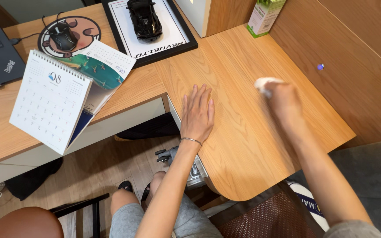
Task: The person wipes a wooden desk surface with a white wipe, moving a calendar and a small green box aside to clean underneath, then returns them to their original positions.
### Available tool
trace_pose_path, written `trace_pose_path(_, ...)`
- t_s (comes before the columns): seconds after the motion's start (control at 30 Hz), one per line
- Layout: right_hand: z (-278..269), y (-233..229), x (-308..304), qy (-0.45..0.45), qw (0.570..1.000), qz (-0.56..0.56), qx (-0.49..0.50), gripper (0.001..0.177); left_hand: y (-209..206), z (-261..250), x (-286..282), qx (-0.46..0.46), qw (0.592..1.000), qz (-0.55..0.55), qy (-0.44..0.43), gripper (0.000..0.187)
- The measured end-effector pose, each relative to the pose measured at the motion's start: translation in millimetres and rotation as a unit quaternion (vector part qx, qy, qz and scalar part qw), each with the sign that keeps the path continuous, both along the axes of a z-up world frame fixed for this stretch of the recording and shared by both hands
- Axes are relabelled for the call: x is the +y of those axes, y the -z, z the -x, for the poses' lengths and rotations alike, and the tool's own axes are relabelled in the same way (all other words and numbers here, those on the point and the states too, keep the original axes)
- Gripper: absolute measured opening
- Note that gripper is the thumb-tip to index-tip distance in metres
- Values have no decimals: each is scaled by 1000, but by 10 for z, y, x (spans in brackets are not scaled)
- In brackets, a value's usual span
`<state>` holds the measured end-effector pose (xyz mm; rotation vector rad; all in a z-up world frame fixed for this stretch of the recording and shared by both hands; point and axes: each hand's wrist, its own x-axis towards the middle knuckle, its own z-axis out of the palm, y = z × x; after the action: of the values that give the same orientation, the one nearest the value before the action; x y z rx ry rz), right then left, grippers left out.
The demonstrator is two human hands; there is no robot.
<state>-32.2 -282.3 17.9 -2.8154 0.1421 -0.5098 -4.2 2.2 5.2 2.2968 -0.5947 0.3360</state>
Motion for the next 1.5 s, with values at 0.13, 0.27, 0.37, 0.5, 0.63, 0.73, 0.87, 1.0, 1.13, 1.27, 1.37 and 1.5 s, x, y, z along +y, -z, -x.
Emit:
trace_pose_path(0.13, 232, 253, 244, -143, 985, 67, -71, 29, -11, -17, 19, -4, 1000, -1, 1, 45)
trace_pose_path(0.27, 108, 149, -223, -20, 999, 29, -7, 35, -1, 4, 0, -3, 1000, 9, 4, 44)
trace_pose_path(0.37, -149, 61, -543, 46, 997, 27, -54, 30, -8, 4, 9, -3, 1000, 12, 1, 44)
trace_pose_path(0.5, -333, 98, -410, 121, 990, 64, -18, 29, -4, -1, 11, -1, 1000, 18, 0, 43)
trace_pose_path(0.63, -121, 144, 60, -10, 999, 12, -35, 32, -1, -2, 19, 2, 1000, 30, 3, 44)
trace_pose_path(0.73, -16, 183, 255, -89, 996, 3, -17, 32, -15, -24, 38, 5, 999, 37, 1, 44)
trace_pose_path(0.87, -91, 83, -300, 20, 1000, 1, 18, 27, -4, 3, 28, 1, 999, 43, 9, 43)
trace_pose_path(1.0, -277, 162, -602, 21, 994, -9, -109, 28, 9, -4, 37, 4, 998, 57, 12, 43)
trace_pose_path(1.13, -138, 162, -178, 12, 994, -94, -64, 22, 11, -7, 39, 11, 998, 65, 9, 42)
trace_pose_path(1.27, 55, 190, 160, -110, 989, -17, -94, 28, 3, -15, 69, 16, 996, 80, 21, 42)
trace_pose_path(1.37, 37, 47, -64, -58, 997, -29, -50, 24, -44, -1, 114, 26, 992, 114, 54, 41)
trace_pose_path(1.5, -155, -16, -371, 52, 995, 10, -81, 33, -110, -34, 256, 20, 990, 100, 97, 40)
